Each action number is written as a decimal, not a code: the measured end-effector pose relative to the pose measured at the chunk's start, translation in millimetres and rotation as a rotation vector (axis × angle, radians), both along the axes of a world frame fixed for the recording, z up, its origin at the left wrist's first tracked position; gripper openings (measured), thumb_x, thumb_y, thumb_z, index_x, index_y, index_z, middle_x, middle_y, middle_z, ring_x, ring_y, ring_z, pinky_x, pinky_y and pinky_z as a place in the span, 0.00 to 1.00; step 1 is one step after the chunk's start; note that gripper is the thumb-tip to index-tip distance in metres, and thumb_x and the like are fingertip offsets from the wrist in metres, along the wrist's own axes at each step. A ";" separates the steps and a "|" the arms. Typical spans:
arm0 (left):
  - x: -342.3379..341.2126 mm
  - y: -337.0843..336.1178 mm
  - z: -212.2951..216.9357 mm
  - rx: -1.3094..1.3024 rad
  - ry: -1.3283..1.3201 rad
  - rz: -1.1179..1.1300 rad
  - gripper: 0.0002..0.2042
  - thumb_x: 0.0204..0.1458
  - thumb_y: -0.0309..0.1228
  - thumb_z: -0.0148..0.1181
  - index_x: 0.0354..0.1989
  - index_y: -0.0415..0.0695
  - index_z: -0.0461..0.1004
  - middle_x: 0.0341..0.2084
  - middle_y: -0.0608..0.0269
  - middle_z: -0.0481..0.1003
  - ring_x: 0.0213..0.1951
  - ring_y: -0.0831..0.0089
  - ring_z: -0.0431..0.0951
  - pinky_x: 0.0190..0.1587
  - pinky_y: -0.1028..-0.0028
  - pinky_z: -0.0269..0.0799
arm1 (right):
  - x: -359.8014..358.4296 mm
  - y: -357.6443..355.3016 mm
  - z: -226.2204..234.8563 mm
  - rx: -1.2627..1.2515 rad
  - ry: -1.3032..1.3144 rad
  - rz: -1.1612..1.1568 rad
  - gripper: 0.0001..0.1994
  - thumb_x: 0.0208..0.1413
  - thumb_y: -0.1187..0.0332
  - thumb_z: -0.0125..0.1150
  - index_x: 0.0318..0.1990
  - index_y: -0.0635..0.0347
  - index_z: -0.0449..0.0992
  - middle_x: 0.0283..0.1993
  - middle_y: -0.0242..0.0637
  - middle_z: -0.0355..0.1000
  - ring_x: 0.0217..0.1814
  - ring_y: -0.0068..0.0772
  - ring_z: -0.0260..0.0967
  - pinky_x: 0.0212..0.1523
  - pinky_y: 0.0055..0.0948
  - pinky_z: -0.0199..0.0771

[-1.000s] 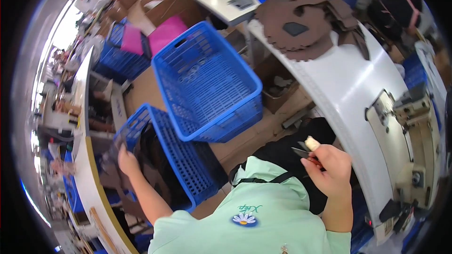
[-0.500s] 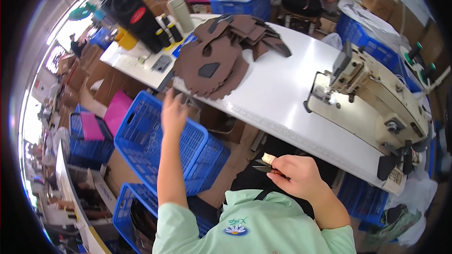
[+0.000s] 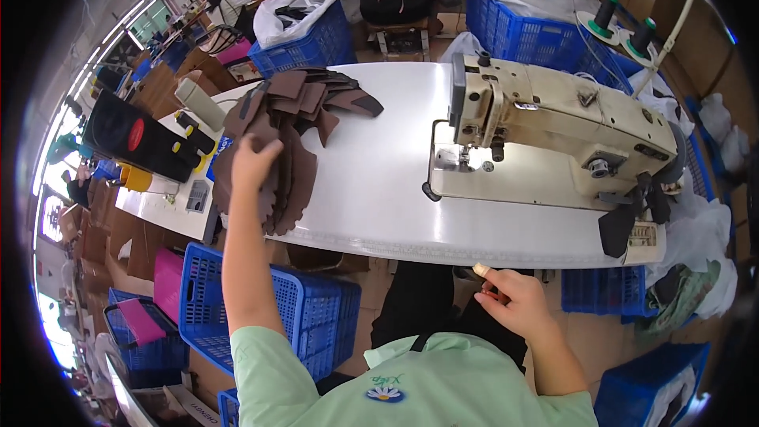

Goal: Operating a sewing machine to stitch together components of a shoe upper.

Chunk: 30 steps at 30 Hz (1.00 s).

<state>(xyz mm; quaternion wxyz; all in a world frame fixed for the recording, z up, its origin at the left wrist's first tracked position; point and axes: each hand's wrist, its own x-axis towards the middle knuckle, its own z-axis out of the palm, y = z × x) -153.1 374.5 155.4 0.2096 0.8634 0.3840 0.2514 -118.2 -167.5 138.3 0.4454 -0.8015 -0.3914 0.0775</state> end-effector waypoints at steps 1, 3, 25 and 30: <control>2.2 6.6 11.9 -0.031 -0.168 0.064 0.37 0.41 0.54 0.69 0.54 0.37 0.72 0.43 0.49 0.76 0.47 0.60 0.77 0.50 0.64 0.70 | 2.5 0.3 1.2 0.002 0.007 -0.001 0.22 0.48 0.70 0.70 0.54 0.54 0.77 0.29 0.31 0.75 0.23 0.26 0.71 0.25 0.23 0.71; 16.3 28.5 37.4 -0.369 -0.519 0.105 0.24 0.44 0.51 0.69 0.40 0.43 0.78 0.26 0.63 0.73 0.30 0.72 0.73 0.34 0.71 0.67 | 1.1 -4.0 4.5 0.013 -0.009 -0.032 0.22 0.49 0.70 0.70 0.54 0.54 0.77 0.29 0.31 0.75 0.24 0.27 0.72 0.26 0.24 0.72; -67.8 -255.5 -86.3 -0.754 -0.434 -0.289 0.25 0.52 0.22 0.63 0.60 0.38 0.64 0.52 0.58 0.69 0.54 0.68 0.69 0.61 0.68 0.62 | 181.6 -312.3 -100.6 -0.306 -0.411 -0.971 0.14 0.46 0.72 0.59 0.42 0.53 0.83 0.55 0.37 0.75 0.69 0.43 0.61 0.69 0.52 0.53; -68.7 -270.7 -82.3 -0.900 -0.486 -0.255 0.22 0.54 0.20 0.59 0.59 0.38 0.65 0.53 0.57 0.69 0.55 0.68 0.69 0.61 0.70 0.61 | 127.7 -203.3 -45.5 -0.508 -0.269 -1.069 0.36 0.41 0.48 0.73 0.52 0.70 0.75 0.56 0.54 0.71 0.59 0.54 0.67 0.59 0.42 0.68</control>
